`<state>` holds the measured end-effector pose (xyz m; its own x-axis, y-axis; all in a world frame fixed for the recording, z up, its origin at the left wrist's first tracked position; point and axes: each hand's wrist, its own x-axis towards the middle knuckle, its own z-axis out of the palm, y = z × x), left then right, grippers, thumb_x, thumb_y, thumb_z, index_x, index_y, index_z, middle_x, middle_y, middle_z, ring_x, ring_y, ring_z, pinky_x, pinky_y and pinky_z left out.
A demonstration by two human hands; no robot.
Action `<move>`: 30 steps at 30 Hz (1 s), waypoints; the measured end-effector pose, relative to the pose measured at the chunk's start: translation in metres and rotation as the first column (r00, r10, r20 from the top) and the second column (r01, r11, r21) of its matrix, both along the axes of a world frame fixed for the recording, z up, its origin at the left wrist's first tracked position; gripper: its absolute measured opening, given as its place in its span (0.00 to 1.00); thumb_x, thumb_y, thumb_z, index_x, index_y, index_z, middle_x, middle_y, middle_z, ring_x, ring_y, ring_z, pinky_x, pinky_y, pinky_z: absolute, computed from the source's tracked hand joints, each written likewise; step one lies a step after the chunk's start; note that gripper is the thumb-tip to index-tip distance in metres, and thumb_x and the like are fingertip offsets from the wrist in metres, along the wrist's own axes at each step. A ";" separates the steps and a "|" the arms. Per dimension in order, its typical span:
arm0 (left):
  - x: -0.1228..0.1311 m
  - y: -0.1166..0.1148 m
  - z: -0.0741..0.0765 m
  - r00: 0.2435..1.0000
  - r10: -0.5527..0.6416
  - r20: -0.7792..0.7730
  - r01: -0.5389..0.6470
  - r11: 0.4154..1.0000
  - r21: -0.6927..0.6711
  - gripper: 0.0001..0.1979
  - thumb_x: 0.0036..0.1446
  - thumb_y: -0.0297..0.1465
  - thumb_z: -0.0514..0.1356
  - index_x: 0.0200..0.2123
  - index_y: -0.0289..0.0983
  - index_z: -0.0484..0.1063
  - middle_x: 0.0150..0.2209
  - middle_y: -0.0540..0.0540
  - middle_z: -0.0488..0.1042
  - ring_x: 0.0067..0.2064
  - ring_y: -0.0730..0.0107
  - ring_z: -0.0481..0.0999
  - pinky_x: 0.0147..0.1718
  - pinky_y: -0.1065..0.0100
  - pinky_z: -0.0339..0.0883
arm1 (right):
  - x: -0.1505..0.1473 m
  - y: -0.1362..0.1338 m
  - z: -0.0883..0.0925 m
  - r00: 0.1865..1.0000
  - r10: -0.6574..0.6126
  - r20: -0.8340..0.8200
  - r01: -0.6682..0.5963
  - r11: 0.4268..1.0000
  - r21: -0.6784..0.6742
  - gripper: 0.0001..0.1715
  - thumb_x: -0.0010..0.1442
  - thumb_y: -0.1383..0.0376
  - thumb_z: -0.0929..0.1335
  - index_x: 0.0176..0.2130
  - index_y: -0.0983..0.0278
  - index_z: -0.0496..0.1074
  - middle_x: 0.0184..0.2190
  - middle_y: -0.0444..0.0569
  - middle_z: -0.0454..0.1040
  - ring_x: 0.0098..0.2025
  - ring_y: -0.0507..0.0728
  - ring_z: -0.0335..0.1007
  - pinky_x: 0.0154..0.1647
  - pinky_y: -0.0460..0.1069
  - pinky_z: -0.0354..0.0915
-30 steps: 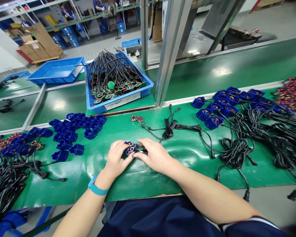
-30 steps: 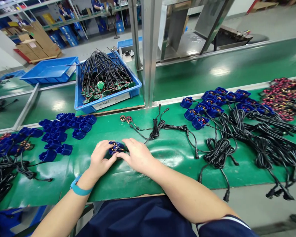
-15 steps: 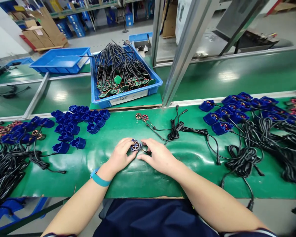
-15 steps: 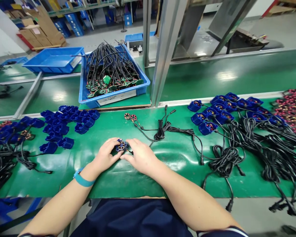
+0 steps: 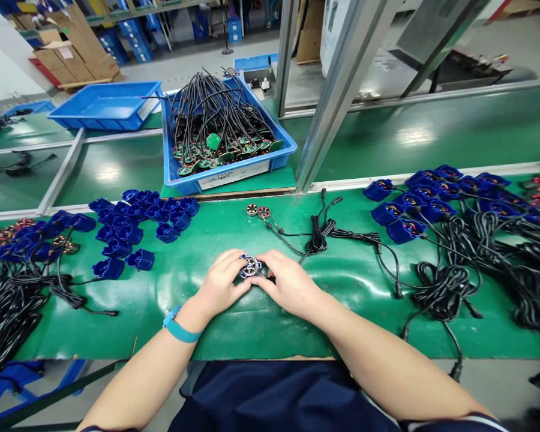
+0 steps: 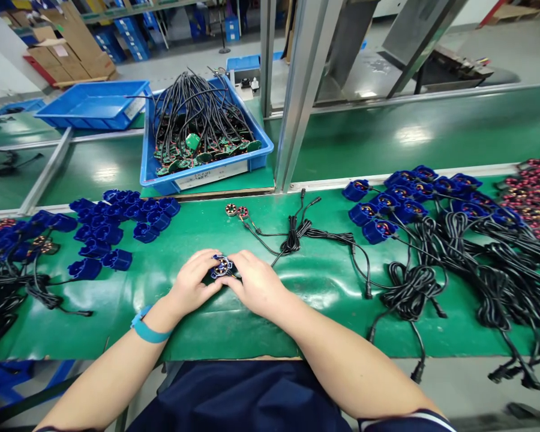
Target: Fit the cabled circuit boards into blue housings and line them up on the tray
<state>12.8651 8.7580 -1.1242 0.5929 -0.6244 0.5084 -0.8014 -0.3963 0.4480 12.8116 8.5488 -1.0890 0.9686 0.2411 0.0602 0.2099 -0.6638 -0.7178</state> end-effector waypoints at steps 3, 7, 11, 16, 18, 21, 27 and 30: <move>0.000 -0.001 0.002 0.999 0.048 0.016 -0.049 0.998 0.037 0.17 0.60 0.33 0.65 0.51 0.38 0.69 0.50 0.36 0.76 0.54 0.53 0.75 0.54 0.47 0.73 | -0.001 0.000 0.001 0.999 -0.012 0.044 0.011 0.999 0.038 0.23 0.65 0.55 0.70 0.55 0.63 0.68 0.45 0.53 0.73 0.42 0.58 0.72 0.45 0.54 0.69; 0.003 -0.003 0.000 0.999 0.026 -0.030 -0.021 0.989 0.147 0.14 0.62 0.34 0.63 0.50 0.36 0.70 0.47 0.36 0.77 0.53 0.54 0.75 0.52 0.51 0.75 | -0.002 0.000 0.002 1.000 0.009 -0.007 -0.009 1.000 -0.002 0.27 0.62 0.58 0.73 0.57 0.63 0.67 0.46 0.52 0.73 0.43 0.59 0.72 0.45 0.55 0.70; 0.006 0.002 -0.007 0.999 0.044 -0.015 -0.043 0.995 0.087 0.17 0.63 0.34 0.62 0.54 0.37 0.69 0.52 0.36 0.76 0.56 0.56 0.76 0.56 0.51 0.73 | 0.000 0.000 0.002 1.000 0.006 -0.020 -0.006 1.000 -0.003 0.28 0.61 0.59 0.73 0.57 0.64 0.66 0.47 0.54 0.72 0.44 0.59 0.72 0.46 0.55 0.70; 0.003 0.007 -0.009 0.990 0.106 0.095 -0.117 0.986 0.119 0.18 0.65 0.33 0.60 0.56 0.38 0.69 0.54 0.37 0.77 0.54 0.57 0.79 0.54 0.53 0.75 | 0.000 0.003 -0.004 1.000 0.002 -0.015 -0.002 1.000 0.026 0.27 0.63 0.62 0.72 0.58 0.65 0.66 0.48 0.55 0.72 0.48 0.61 0.72 0.49 0.56 0.69; -0.002 0.005 -0.008 0.972 0.152 0.181 -0.178 0.974 0.138 0.19 0.65 0.32 0.60 0.58 0.37 0.68 0.54 0.35 0.77 0.53 0.55 0.79 0.52 0.54 0.76 | -0.001 0.006 -0.005 0.999 -0.007 -0.033 0.008 1.000 0.025 0.27 0.63 0.62 0.72 0.58 0.66 0.66 0.47 0.55 0.73 0.44 0.59 0.73 0.47 0.55 0.70; -0.010 0.001 -0.008 0.931 0.214 0.295 -0.269 0.949 0.162 0.23 0.64 0.31 0.62 0.60 0.33 0.66 0.55 0.30 0.76 0.52 0.51 0.80 0.50 0.53 0.77 | -0.001 0.009 -0.005 0.999 -0.003 -0.043 0.004 1.000 0.015 0.26 0.63 0.62 0.72 0.58 0.67 0.67 0.47 0.55 0.73 0.40 0.58 0.73 0.45 0.54 0.71; -0.018 -0.008 -0.010 0.904 0.260 0.339 -0.348 0.908 0.232 0.26 0.63 0.33 0.62 0.61 0.28 0.63 0.57 0.23 0.72 0.53 0.44 0.78 0.48 0.48 0.77 | -0.001 0.010 -0.004 0.999 0.018 -0.029 -0.018 0.999 -0.027 0.28 0.64 0.61 0.71 0.59 0.69 0.66 0.46 0.57 0.75 0.46 0.62 0.74 0.51 0.57 0.70; -0.014 -0.010 -0.009 0.916 0.266 0.301 -0.339 0.914 0.223 0.24 0.63 0.32 0.61 0.60 0.29 0.64 0.54 0.26 0.75 0.52 0.46 0.78 0.49 0.48 0.76 | 0.000 0.010 -0.005 1.000 0.023 -0.021 -0.024 0.999 -0.040 0.29 0.64 0.60 0.71 0.60 0.69 0.65 0.48 0.59 0.75 0.50 0.63 0.73 0.52 0.57 0.69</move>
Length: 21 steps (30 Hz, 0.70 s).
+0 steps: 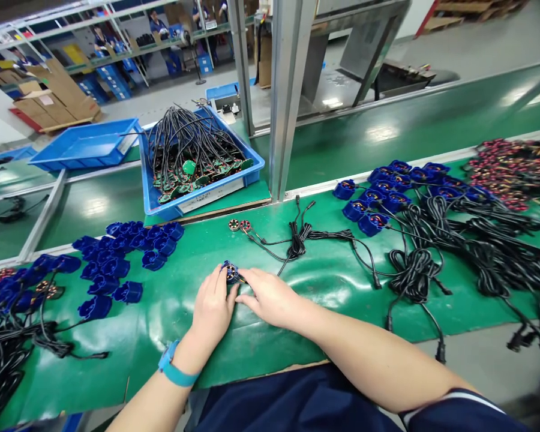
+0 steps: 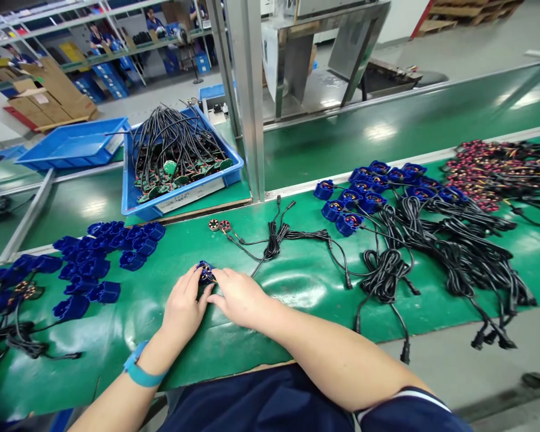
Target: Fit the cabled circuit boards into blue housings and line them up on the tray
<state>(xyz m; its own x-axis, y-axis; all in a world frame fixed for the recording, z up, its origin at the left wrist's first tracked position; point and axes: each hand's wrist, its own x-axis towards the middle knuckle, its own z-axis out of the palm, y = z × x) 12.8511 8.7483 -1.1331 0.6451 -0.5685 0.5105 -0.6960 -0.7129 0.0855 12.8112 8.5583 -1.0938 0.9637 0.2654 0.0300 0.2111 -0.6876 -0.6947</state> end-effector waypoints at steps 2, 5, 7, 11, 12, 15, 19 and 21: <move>0.003 0.000 0.001 0.999 -0.017 -0.037 0.016 1.000 -0.026 0.22 0.63 0.31 0.61 0.58 0.29 0.66 0.53 0.27 0.75 0.53 0.47 0.78 0.51 0.49 0.75 | 0.000 -0.001 0.000 1.000 -0.001 0.001 0.001 1.000 0.000 0.29 0.64 0.61 0.71 0.61 0.68 0.65 0.49 0.58 0.76 0.51 0.63 0.73 0.53 0.57 0.69; 0.006 0.001 0.002 0.996 -0.037 -0.081 0.031 0.997 -0.074 0.19 0.63 0.30 0.61 0.56 0.31 0.67 0.54 0.29 0.74 0.55 0.48 0.76 0.54 0.48 0.73 | 0.001 -0.003 -0.001 1.000 -0.007 0.003 0.006 1.000 0.007 0.28 0.64 0.61 0.71 0.60 0.66 0.67 0.49 0.57 0.77 0.51 0.62 0.74 0.53 0.56 0.68; 0.008 0.004 0.001 0.992 -0.058 -0.114 0.044 0.992 -0.116 0.20 0.63 0.30 0.61 0.57 0.33 0.66 0.58 0.29 0.72 0.59 0.49 0.73 0.56 0.47 0.72 | 0.001 -0.004 -0.003 1.000 -0.017 0.009 0.017 1.000 0.016 0.26 0.64 0.61 0.71 0.59 0.66 0.68 0.48 0.56 0.77 0.50 0.61 0.74 0.52 0.55 0.68; 0.015 0.010 -0.002 0.955 -0.190 -0.228 0.149 0.972 -0.183 0.22 0.63 0.30 0.61 0.59 0.38 0.65 0.61 0.33 0.69 0.62 0.53 0.71 0.59 0.49 0.70 | 0.002 -0.006 -0.005 1.000 -0.024 0.013 0.024 1.000 0.007 0.22 0.64 0.62 0.70 0.56 0.65 0.70 0.45 0.55 0.78 0.47 0.61 0.76 0.48 0.53 0.69; 0.018 0.010 -0.003 0.944 -0.216 -0.248 0.169 0.965 -0.199 0.21 0.63 0.29 0.61 0.59 0.38 0.65 0.60 0.35 0.71 0.61 0.54 0.72 0.59 0.49 0.70 | 0.002 -0.005 -0.004 1.000 -0.025 0.010 0.025 1.000 -0.003 0.21 0.64 0.62 0.70 0.55 0.66 0.71 0.45 0.55 0.79 0.46 0.61 0.76 0.47 0.53 0.69; 0.024 0.008 0.000 0.928 -0.248 -0.278 0.180 0.952 -0.249 0.17 0.62 0.29 0.61 0.55 0.39 0.68 0.54 0.38 0.76 0.59 0.56 0.74 0.58 0.50 0.72 | 0.002 -0.003 -0.002 1.000 -0.017 0.009 0.018 0.999 -0.026 0.21 0.64 0.60 0.71 0.54 0.66 0.72 0.44 0.54 0.79 0.45 0.60 0.76 0.47 0.52 0.68; 0.026 0.005 0.005 0.933 -0.248 -0.262 0.172 0.944 -0.283 0.13 0.61 0.30 0.61 0.49 0.38 0.70 0.57 0.35 0.73 0.60 0.54 0.74 0.57 0.50 0.72 | 0.007 -0.016 0.008 0.996 0.031 0.079 -0.024 0.996 -0.085 0.21 0.64 0.55 0.71 0.51 0.65 0.74 0.43 0.53 0.79 0.46 0.60 0.75 0.48 0.53 0.67; 0.026 0.008 0.006 0.949 -0.221 -0.223 0.151 0.944 -0.295 0.11 0.61 0.30 0.62 0.47 0.37 0.70 0.55 0.36 0.75 0.56 0.56 0.76 0.55 0.52 0.74 | 0.013 -0.036 0.017 0.986 -0.077 0.146 0.098 0.984 -0.147 0.22 0.65 0.51 0.70 0.48 0.65 0.76 0.43 0.54 0.79 0.47 0.62 0.73 0.51 0.55 0.66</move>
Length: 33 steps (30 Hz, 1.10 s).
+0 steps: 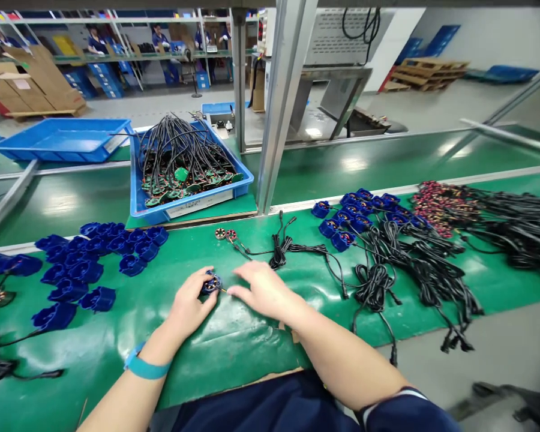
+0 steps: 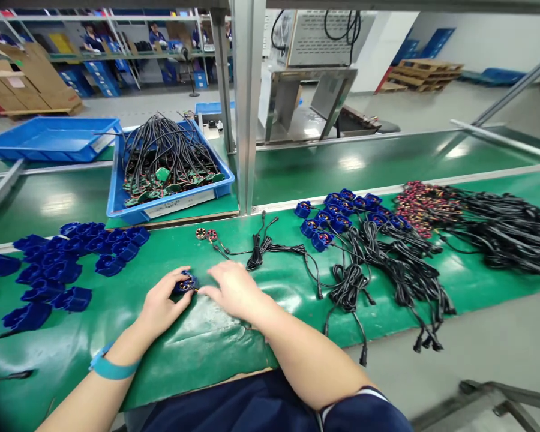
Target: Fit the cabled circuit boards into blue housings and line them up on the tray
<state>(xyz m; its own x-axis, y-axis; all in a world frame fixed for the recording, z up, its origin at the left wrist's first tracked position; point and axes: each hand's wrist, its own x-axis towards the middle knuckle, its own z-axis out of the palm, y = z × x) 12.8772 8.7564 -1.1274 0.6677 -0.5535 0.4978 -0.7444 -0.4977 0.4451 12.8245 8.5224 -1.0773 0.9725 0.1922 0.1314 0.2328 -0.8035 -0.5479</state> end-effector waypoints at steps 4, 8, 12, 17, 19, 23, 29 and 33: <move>0.002 0.008 -0.003 0.987 0.123 0.106 -0.121 0.992 -0.028 0.12 0.60 0.33 0.65 0.46 0.37 0.72 0.48 0.39 0.78 0.51 0.58 0.79 0.53 0.54 0.75 | 0.017 -0.049 0.011 0.887 -0.454 0.086 0.462 0.873 -0.157 0.26 0.65 0.49 0.68 0.47 0.69 0.75 0.43 0.59 0.77 0.48 0.64 0.71 0.51 0.56 0.65; 0.003 0.008 -0.004 0.982 0.138 0.129 -0.144 0.989 0.036 0.11 0.60 0.36 0.65 0.44 0.37 0.72 0.45 0.39 0.78 0.48 0.57 0.80 0.49 0.55 0.77 | 0.033 -0.068 0.002 0.837 -0.546 -0.040 0.511 0.805 -0.301 0.22 0.62 0.56 0.70 0.49 0.68 0.73 0.43 0.60 0.76 0.46 0.65 0.73 0.44 0.54 0.67; -0.001 0.004 -0.002 0.981 0.125 0.147 -0.129 0.991 0.019 0.12 0.60 0.36 0.65 0.45 0.38 0.72 0.44 0.39 0.78 0.47 0.57 0.79 0.49 0.55 0.76 | 0.041 -0.065 -0.010 0.811 -0.574 -0.108 0.561 0.817 -0.131 0.32 0.57 0.67 0.67 0.60 0.66 0.66 0.38 0.54 0.78 0.40 0.62 0.74 0.41 0.53 0.67; -0.002 0.005 -0.003 0.965 0.215 0.151 -0.198 0.973 -0.118 0.14 0.60 0.35 0.65 0.47 0.38 0.71 0.48 0.39 0.76 0.50 0.57 0.78 0.53 0.53 0.74 | 0.030 -0.068 -0.003 0.684 -0.720 0.120 0.621 0.661 0.422 0.41 0.58 0.59 0.66 0.66 0.67 0.53 0.36 0.46 0.75 0.26 0.53 0.69 0.33 0.49 0.68; 0.000 0.006 -0.007 0.967 0.223 0.120 -0.219 0.975 -0.050 0.12 0.61 0.36 0.65 0.45 0.38 0.72 0.45 0.39 0.76 0.49 0.56 0.77 0.51 0.53 0.74 | 0.019 -0.066 0.007 0.630 -0.757 0.175 0.596 0.615 0.517 0.42 0.58 0.58 0.67 0.66 0.66 0.53 0.32 0.43 0.73 0.24 0.52 0.66 0.30 0.48 0.67; 0.004 0.007 -0.014 0.975 0.219 0.031 -0.219 0.975 0.021 0.12 0.62 0.37 0.64 0.44 0.37 0.71 0.45 0.38 0.75 0.50 0.56 0.75 0.51 0.54 0.73 | 0.001 -0.068 0.023 0.502 -0.803 0.322 0.513 0.576 0.636 0.43 0.59 0.58 0.69 0.66 0.66 0.52 0.30 0.43 0.69 0.26 0.53 0.67 0.33 0.50 0.67; 0.004 0.009 -0.012 0.968 0.248 0.020 -0.248 0.968 -0.028 0.11 0.61 0.38 0.64 0.42 0.38 0.70 0.42 0.41 0.75 0.46 0.57 0.75 0.48 0.55 0.74 | 0.006 -0.104 0.018 0.476 -0.775 0.415 0.687 0.623 0.375 0.21 0.55 0.52 0.69 0.41 0.66 0.73 0.39 0.57 0.70 0.45 0.66 0.69 0.53 0.66 0.63; 0.003 0.009 -0.011 0.967 0.254 0.022 -0.254 0.967 -0.023 0.12 0.62 0.38 0.63 0.43 0.38 0.69 0.43 0.40 0.75 0.47 0.56 0.76 0.48 0.53 0.74 | 0.017 -0.106 0.006 0.472 -0.737 0.483 0.778 0.606 0.164 0.18 0.57 0.53 0.67 0.34 0.65 0.76 0.61 0.69 0.61 0.64 0.76 0.54 0.59 0.73 0.55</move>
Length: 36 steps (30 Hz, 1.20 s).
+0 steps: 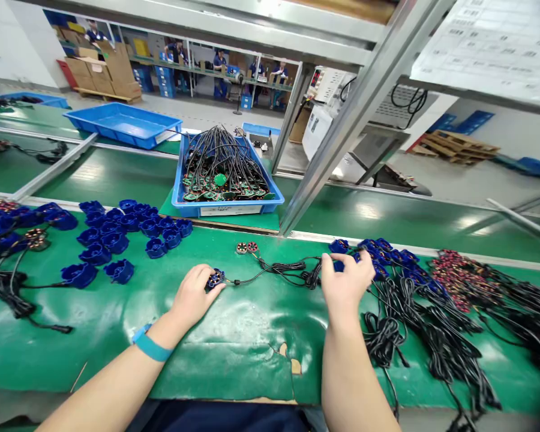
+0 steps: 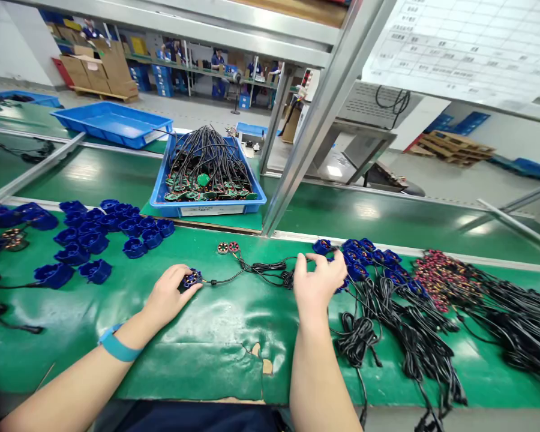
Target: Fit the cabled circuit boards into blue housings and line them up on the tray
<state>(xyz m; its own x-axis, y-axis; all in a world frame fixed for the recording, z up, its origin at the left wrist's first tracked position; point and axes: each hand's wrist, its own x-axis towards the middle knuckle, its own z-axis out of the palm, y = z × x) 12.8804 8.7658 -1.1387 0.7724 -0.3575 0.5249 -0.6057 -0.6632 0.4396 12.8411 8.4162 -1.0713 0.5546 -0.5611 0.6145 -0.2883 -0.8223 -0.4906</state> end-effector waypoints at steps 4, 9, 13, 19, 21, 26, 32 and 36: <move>-0.002 0.003 -0.004 1.000 -0.028 -0.009 0.028 0.999 0.015 0.12 0.62 0.33 0.60 0.48 0.38 0.68 0.49 0.38 0.74 0.53 0.54 0.75 0.55 0.51 0.71 | 0.013 0.018 -0.015 0.942 0.186 -0.279 -0.212 0.975 -0.067 0.19 0.59 0.67 0.65 0.49 0.64 0.75 0.70 0.63 0.49 0.72 0.73 0.41 0.62 0.71 0.52; -0.002 0.006 -0.008 0.999 -0.041 0.001 0.041 0.999 0.026 0.13 0.62 0.31 0.59 0.50 0.38 0.67 0.50 0.38 0.74 0.53 0.54 0.75 0.55 0.50 0.71 | 0.027 0.020 -0.030 0.657 0.459 -0.598 -0.471 0.869 0.150 0.20 0.56 0.75 0.63 0.44 0.63 0.77 0.54 0.58 0.73 0.59 0.65 0.65 0.60 0.64 0.57; -0.003 0.005 -0.004 0.999 -0.038 -0.005 0.038 0.999 0.023 0.18 0.61 0.34 0.61 0.53 0.38 0.65 0.48 0.39 0.74 0.50 0.55 0.75 0.52 0.52 0.72 | 0.029 0.019 -0.027 0.739 0.443 -0.508 -0.434 0.889 0.143 0.15 0.59 0.71 0.63 0.45 0.63 0.72 0.45 0.55 0.76 0.51 0.62 0.68 0.53 0.59 0.63; -0.008 0.003 -0.001 0.999 0.006 -0.033 -0.002 0.995 0.099 0.26 0.56 0.46 0.66 0.52 0.38 0.68 0.42 0.42 0.74 0.44 0.54 0.75 0.44 0.54 0.72 | 0.002 0.032 0.002 0.955 0.297 -0.018 -0.298 0.951 -0.085 0.10 0.58 0.66 0.63 0.40 0.62 0.69 0.44 0.55 0.75 0.51 0.64 0.68 0.56 0.60 0.59; -0.010 0.002 -0.001 0.999 0.027 -0.039 -0.023 0.994 0.105 0.29 0.52 0.50 0.68 0.50 0.39 0.69 0.39 0.43 0.74 0.42 0.55 0.75 0.42 0.56 0.71 | -0.011 0.040 0.012 0.965 0.259 -0.042 -0.262 0.956 -0.128 0.10 0.55 0.68 0.63 0.38 0.60 0.70 0.45 0.53 0.76 0.52 0.65 0.68 0.55 0.62 0.57; -0.012 0.000 0.001 0.996 -0.024 -0.084 0.026 0.999 0.022 0.31 0.50 0.47 0.71 0.52 0.39 0.68 0.44 0.40 0.75 0.48 0.52 0.76 0.47 0.51 0.72 | -0.023 0.080 0.008 0.847 0.531 -0.004 -0.528 0.843 -0.104 0.11 0.62 0.65 0.63 0.44 0.60 0.71 0.52 0.56 0.74 0.55 0.65 0.67 0.56 0.62 0.60; -0.017 0.000 0.009 0.938 -0.221 -0.266 0.196 0.974 -0.117 0.32 0.61 0.28 0.59 0.67 0.40 0.53 0.64 0.36 0.65 0.65 0.56 0.67 0.63 0.50 0.65 | -0.004 0.125 -0.028 0.410 0.805 -0.429 -0.827 0.527 0.197 0.15 0.68 0.65 0.64 0.53 0.63 0.72 0.50 0.56 0.76 0.54 0.64 0.68 0.58 0.62 0.60; -0.016 -0.001 0.008 0.918 -0.250 -0.309 0.206 0.964 -0.167 0.27 0.61 0.27 0.59 0.62 0.41 0.59 0.59 0.39 0.71 0.61 0.59 0.72 0.60 0.53 0.68 | -0.002 0.125 -0.032 0.357 0.831 -0.427 -0.809 0.504 0.302 0.11 0.69 0.65 0.65 0.46 0.65 0.76 0.40 0.52 0.78 0.45 0.60 0.70 0.51 0.55 0.64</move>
